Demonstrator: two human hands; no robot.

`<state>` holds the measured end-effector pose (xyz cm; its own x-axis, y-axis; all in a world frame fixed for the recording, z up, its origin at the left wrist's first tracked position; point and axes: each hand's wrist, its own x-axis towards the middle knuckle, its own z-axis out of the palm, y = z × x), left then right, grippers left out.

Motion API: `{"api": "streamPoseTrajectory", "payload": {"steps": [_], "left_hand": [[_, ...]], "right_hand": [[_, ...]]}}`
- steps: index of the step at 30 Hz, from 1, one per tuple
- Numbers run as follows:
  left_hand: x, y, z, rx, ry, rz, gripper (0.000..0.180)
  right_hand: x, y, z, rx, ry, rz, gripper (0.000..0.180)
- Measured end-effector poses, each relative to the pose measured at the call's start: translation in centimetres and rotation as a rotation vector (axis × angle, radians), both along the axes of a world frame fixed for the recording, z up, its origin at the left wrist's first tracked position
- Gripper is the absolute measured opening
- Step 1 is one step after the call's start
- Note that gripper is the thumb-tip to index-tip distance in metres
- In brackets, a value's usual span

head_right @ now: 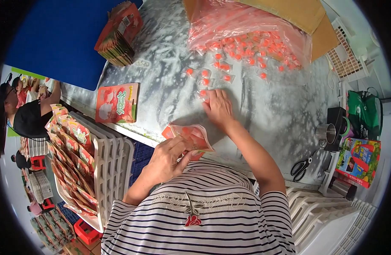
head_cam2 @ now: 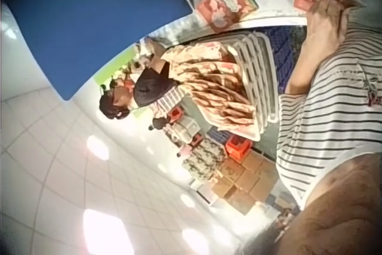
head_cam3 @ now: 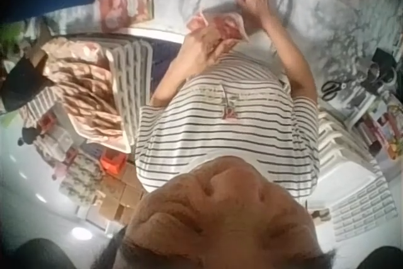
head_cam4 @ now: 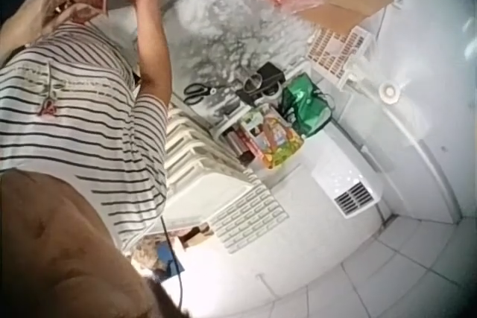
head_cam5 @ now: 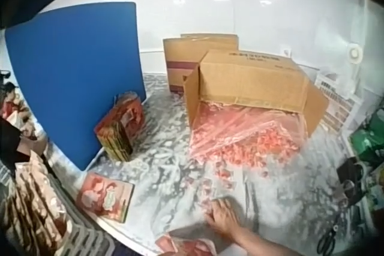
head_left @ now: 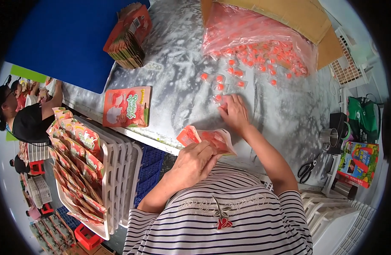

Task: Packaging small red candies into individual plastic pouches at a workstation.

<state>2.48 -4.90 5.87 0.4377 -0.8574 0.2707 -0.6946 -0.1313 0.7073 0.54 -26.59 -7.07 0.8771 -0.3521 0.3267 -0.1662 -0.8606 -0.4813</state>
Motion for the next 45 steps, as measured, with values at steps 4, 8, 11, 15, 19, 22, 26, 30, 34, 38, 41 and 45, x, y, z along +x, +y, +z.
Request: {"api": "streamPoseTrajectory", "payload": {"steps": [4, 8, 11, 15, 19, 22, 26, 30, 34, 38, 41, 45], "left_hand": [[0.1, 0.4, -0.6, -0.007, 0.038, 0.016, 0.012], [0.3, 0.2, -0.3, -0.001, 0.054, 0.006, 0.012], [0.6, -0.5, -0.4, -0.025, 0.03, -0.004, 0.012], [0.8, -1.3, -0.1, -0.012, 0.047, -0.018, 0.01], [0.6, -1.5, -0.5, -0.066, 0.032, -0.005, 0.01], [0.3, -1.1, -0.4, -0.079, -0.009, 0.01, 0.011], [0.7, -0.8, -0.2, -0.061, 0.018, 0.054, 0.011], [1.0, 0.2, -0.7, -0.005, 0.104, 0.093, 0.01], [0.9, 1.0, -0.8, -0.028, 0.12, 0.108, 0.011], [0.9, 1.7, -0.6, -0.042, 0.199, 0.136, 0.01], [0.9, 2.1, -0.6, -0.044, 0.237, 0.158, 0.01], [1.2, 2.4, -0.9, -0.067, 0.232, 0.145, 0.011]], "right_hand": [[-1.2, -0.7, -0.3, 0.021, 0.016, 0.043, 0.033], [-3.5, -0.7, 3.3, 0.722, 0.127, -0.124, 0.029], [-5.1, 1.3, 9.3, 0.933, -0.095, 0.003, 0.025], [-6.3, 3.0, 12.8, 0.666, -0.066, 0.236, 0.018], [-6.5, 3.7, 12.4, 0.109, 0.016, 0.363, 0.013], [-6.2, 3.9, 12.9, 0.123, 0.068, 0.389, 0.012], [-6.0, 3.5, 12.3, 0.188, 0.174, 0.61, 0.02], [-4.8, 1.2, 10.3, 0.916, -0.093, 0.195, 0.025], [-1.4, -4.1, 5.1, 0.616, -0.231, -0.068, 0.019], [1.1, -8.1, 1.3, 0.409, -0.062, -0.12, 0.024], [3.1, -9.5, 0.7, 0.138, -0.03, -0.114, 0.031], [5.7, -10.0, 0.4, 0.088, 0.025, -0.077, 0.035]]}}
